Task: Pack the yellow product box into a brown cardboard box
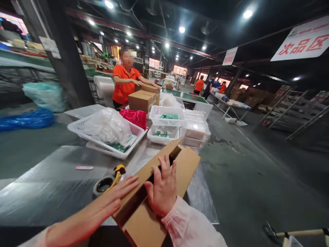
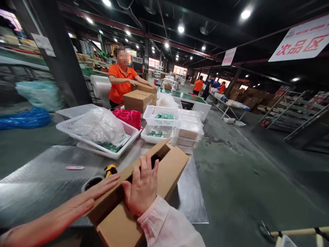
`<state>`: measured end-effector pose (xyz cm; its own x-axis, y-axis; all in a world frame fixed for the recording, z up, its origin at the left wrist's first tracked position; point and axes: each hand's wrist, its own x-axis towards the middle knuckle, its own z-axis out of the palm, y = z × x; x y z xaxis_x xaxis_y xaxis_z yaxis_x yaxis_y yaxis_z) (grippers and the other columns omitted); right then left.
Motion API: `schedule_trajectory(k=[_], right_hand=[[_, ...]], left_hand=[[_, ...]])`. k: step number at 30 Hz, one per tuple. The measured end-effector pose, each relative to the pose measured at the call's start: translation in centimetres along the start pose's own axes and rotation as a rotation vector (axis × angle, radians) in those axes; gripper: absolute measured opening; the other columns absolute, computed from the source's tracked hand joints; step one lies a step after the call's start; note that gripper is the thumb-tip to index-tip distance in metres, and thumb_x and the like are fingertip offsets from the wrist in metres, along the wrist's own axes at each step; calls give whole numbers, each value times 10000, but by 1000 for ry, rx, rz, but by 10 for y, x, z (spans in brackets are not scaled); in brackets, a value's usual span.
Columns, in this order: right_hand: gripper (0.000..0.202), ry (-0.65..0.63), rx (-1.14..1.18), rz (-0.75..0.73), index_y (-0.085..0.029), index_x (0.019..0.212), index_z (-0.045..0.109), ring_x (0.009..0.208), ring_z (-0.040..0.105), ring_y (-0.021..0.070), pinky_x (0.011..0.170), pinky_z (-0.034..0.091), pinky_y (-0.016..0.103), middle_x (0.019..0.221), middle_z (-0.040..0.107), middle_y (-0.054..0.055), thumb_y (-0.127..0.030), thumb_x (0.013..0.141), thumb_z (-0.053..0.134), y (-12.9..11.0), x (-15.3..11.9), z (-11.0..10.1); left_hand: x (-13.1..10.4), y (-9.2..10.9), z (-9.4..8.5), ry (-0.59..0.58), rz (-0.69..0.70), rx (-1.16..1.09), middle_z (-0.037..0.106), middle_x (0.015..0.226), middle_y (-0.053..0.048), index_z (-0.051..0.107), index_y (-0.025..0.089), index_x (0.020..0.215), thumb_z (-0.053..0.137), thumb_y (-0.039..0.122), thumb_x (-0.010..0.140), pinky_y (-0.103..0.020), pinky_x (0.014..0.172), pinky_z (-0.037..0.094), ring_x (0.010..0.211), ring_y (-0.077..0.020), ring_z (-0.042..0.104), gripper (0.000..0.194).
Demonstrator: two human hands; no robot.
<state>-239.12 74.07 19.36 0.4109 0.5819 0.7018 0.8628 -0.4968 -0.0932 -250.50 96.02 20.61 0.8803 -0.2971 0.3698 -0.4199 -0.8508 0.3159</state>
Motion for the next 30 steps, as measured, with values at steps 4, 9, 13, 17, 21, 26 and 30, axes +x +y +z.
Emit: schedule_trajectory(k=[4,9,13,17,21,26,30], right_hand=[[525,-151,94,-118,-104,1413,494,1480,256,301,1218,164,577,1493,461,159,-402,985,427,0,8,1],[556,-483,112,56,-95,1382,547,1387,418,328,1203,233,576,1434,527,166,-474,1009,386,-4,17,0],[632,-548,144,68,-94,1450,479,1445,323,347,1211,155,620,1518,421,160,-529,1014,335,-4,20,-7],[660,-562,173,57,-91,1478,437,1485,237,331,1219,108,621,1558,351,147,-543,1016,306,-1,20,-12],[684,-605,132,3,-82,1483,422,1490,219,338,1205,90,655,1564,323,159,-562,1001,355,8,23,-13],[720,-665,142,-135,-94,1500,393,1493,227,303,1212,125,628,1568,313,138,-602,990,358,22,23,-9],[706,-693,118,-140,-115,1509,389,1488,233,324,1183,201,625,1579,295,122,-599,1005,296,28,21,-7]], left_hand=[[-1,12,44,21,-80,12,393,1551,23,457,378,1477,380,260,978,-408,1133,428,1470,-225,327,518],[15,13,49,-32,-87,56,452,1527,32,540,368,1425,459,285,950,-475,1180,362,1501,-266,253,489],[16,17,41,-64,-84,56,385,1567,13,509,353,1452,454,274,950,-476,1180,353,1505,-261,241,511],[17,16,36,-87,-82,9,371,1570,16,467,371,1476,449,284,953,-472,1193,323,1502,-249,251,530],[18,14,33,-99,-72,-34,409,1546,37,454,413,1472,457,289,946,-493,1191,319,1501,-265,251,540],[16,15,37,-107,-69,-66,429,1541,59,517,423,1430,516,308,920,-504,1212,288,1517,-277,199,522],[10,-15,37,84,-245,-317,538,1474,-12,651,287,1315,417,356,960,-457,1200,324,1455,-265,361,430]])
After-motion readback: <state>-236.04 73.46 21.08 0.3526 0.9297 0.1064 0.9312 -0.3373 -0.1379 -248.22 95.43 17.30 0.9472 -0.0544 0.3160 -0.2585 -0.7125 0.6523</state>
